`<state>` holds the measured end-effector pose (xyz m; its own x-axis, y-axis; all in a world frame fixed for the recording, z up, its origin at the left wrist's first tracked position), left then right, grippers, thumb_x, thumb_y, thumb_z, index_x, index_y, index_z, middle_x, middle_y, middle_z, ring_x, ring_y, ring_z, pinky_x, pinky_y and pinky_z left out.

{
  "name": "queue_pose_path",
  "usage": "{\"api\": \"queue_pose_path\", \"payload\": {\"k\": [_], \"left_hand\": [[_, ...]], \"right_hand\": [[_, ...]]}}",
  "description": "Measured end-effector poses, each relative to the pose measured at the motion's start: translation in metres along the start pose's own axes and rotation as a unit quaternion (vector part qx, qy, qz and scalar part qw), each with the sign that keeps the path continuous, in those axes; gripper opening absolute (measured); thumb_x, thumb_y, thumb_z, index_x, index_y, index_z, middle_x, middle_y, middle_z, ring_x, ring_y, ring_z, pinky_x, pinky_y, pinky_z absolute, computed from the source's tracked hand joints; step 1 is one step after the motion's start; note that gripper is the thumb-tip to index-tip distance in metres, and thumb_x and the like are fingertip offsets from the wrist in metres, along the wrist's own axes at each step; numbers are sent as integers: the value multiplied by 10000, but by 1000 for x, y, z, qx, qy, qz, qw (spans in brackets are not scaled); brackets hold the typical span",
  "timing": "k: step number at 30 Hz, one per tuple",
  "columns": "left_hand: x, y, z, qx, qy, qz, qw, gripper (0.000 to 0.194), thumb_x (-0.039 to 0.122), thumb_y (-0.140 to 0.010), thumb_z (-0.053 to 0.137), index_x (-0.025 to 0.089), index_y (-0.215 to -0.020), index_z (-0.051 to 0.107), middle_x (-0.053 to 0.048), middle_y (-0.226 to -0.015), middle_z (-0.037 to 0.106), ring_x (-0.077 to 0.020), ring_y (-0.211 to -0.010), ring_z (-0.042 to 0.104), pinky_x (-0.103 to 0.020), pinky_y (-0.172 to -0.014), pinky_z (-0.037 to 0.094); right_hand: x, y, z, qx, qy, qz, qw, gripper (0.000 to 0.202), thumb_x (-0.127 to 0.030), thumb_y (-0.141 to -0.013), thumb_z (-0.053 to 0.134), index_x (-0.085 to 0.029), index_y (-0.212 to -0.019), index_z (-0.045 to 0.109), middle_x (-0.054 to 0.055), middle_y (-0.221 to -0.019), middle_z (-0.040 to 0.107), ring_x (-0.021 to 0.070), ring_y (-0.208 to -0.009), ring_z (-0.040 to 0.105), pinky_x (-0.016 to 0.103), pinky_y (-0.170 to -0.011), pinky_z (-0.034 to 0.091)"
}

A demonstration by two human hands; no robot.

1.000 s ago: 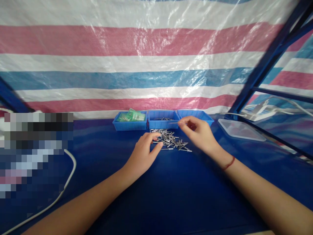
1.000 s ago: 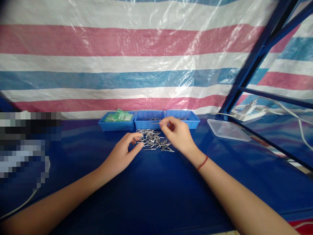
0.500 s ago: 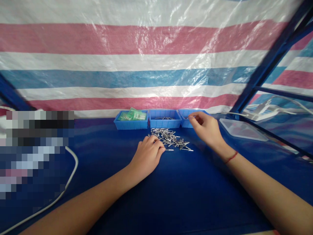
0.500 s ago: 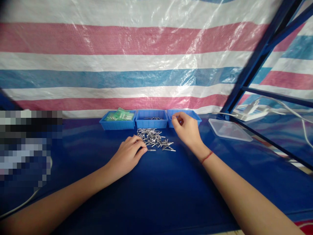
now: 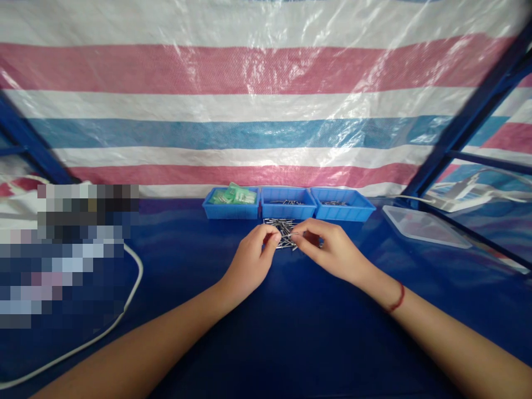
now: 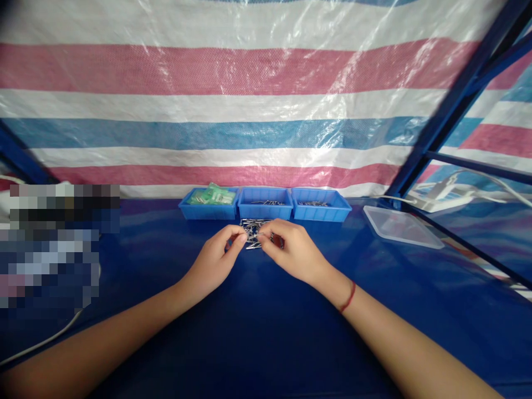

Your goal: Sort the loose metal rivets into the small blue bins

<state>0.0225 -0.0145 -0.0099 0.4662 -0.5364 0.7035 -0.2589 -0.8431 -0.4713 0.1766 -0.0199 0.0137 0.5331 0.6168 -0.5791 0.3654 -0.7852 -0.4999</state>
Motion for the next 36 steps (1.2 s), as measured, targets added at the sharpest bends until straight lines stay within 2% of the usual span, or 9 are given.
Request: {"api": "queue_pose_path", "payload": {"k": [4, 10, 17, 25, 28, 32, 36], "left_hand": [[1, 1, 1, 16, 108, -12, 994, 93, 247, -848, 536, 186, -912, 568, -27, -896, 639, -148, -811, 600, -272, -744, 471], [-2, 1, 2, 33, 207, -40, 977, 188, 280, -836, 563, 187, -997, 585, -31, -921, 658, -150, -861, 631, -268, -779, 506], [0, 0, -2, 46, 194, -32, 979, 120, 281, -841, 551, 173, -873, 593, -26, -882, 667, -149, -834, 630, -270, -767, 511], [1, 1, -2, 43, 192, -36, 980, 98, 270, -839, 552, 177, -850, 580, -16, -859, 651, -140, -812, 622, -251, -743, 499], [1, 1, -3, 44, 191, -43, 980, 97, 261, -841, 547, 171, -859, 580, -20, -860, 643, -140, -816, 615, -248, -743, 491], [0, -1, -2, 32, 187, -52, 980, 99, 261, -843, 547, 171, -863, 583, -20, -881, 640, -139, -833, 607, -246, -752, 482], [-2, -1, 5, -17, 190, -54, 980, 131, 296, -853, 534, 178, -870, 590, -16, -875, 645, -145, -830, 610, -247, -725, 482]], "right_hand": [[0, 0, 0, -15, 9, -6, 1000, 180, -281, -865, 499, -183, -797, 635, 31, -743, 630, 122, -600, 522, 254, -567, 418], [3, 1, 8, -41, -37, 17, 998, 242, -346, -887, 479, -181, -829, 646, 34, -774, 634, 137, -665, 555, 255, -591, 429], [4, 2, 14, -47, -80, 31, 995, 252, -371, -876, 490, -181, -800, 638, 41, -808, 652, 157, -724, 583, 269, -639, 465], [4, 2, 16, -35, -107, 45, 993, 224, -369, -867, 503, -180, -850, 624, 45, -834, 648, 154, -716, 581, 273, -639, 475], [5, 1, 13, -12, -105, 56, 993, 217, -367, -861, 516, -176, -852, 618, 33, -766, 625, 141, -658, 556, 262, -595, 455], [2, 2, 4, 60, -94, 57, 992, 178, -348, -847, 543, -182, -869, 604, 21, -728, 596, 129, -612, 529, 254, -552, 429], [-12, 4, -3, 78, -46, -6, 996, 128, -297, -858, 530, -184, -852, 590, 19, -729, 585, 121, -617, 528, 247, -564, 428]]}}
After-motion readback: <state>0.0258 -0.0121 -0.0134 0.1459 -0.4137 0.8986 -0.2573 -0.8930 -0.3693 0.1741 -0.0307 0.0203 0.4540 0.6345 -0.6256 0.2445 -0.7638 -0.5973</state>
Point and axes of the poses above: each hand's wrist, its own y-axis away from the middle knuckle, its own z-axis out of the palm, x = y × z, the point moved 4 cm from there along -y, towards the middle knuckle
